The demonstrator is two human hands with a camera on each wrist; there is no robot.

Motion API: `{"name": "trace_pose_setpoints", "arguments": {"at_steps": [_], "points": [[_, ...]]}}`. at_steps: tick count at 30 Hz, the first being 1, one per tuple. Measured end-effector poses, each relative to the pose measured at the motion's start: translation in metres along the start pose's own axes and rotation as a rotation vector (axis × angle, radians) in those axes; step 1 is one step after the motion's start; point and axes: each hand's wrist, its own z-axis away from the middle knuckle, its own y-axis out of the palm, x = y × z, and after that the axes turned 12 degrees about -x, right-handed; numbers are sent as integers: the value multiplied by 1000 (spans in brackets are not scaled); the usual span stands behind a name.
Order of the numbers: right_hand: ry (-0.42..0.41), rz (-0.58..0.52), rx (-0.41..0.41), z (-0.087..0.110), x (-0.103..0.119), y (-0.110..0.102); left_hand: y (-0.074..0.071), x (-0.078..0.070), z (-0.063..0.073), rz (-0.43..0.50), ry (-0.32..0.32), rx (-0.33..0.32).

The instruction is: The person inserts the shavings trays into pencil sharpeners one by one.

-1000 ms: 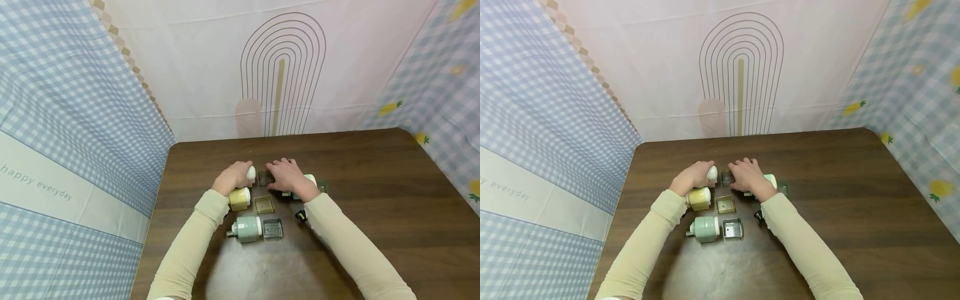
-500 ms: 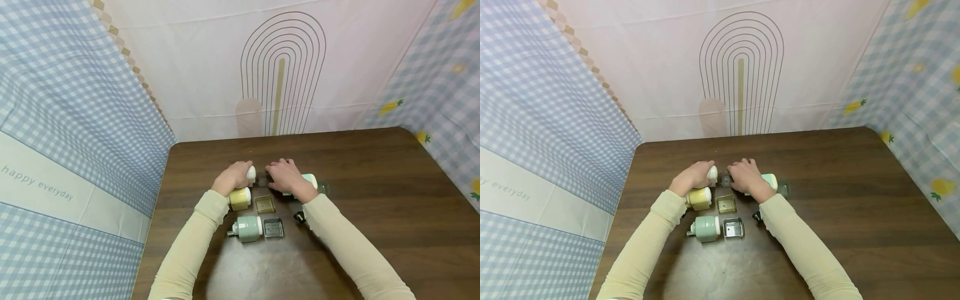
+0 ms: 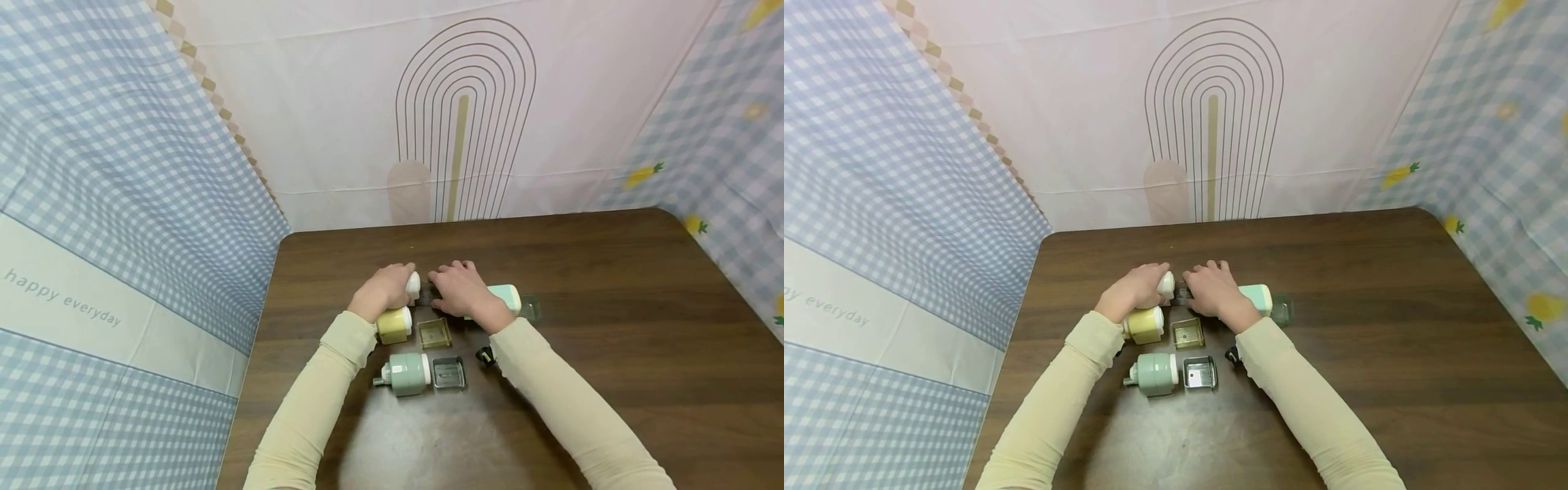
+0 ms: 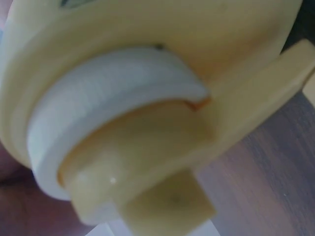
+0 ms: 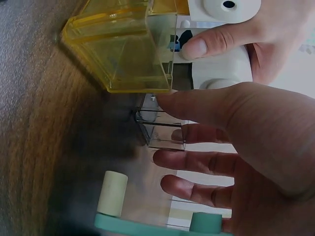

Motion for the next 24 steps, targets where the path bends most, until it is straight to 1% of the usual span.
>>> {"name": "trace_pose_setpoints", "arguments": {"at_steps": [4, 11, 24], "points": [[-11, 1, -2, -1, 1, 2, -1, 1, 0, -3, 3, 4], [-11, -6, 8, -3, 3, 4, -2, 1, 0, -22, 28, 9], [8, -27, -8, -2, 1, 6, -2, -1, 0, -32, 31, 0]]}}
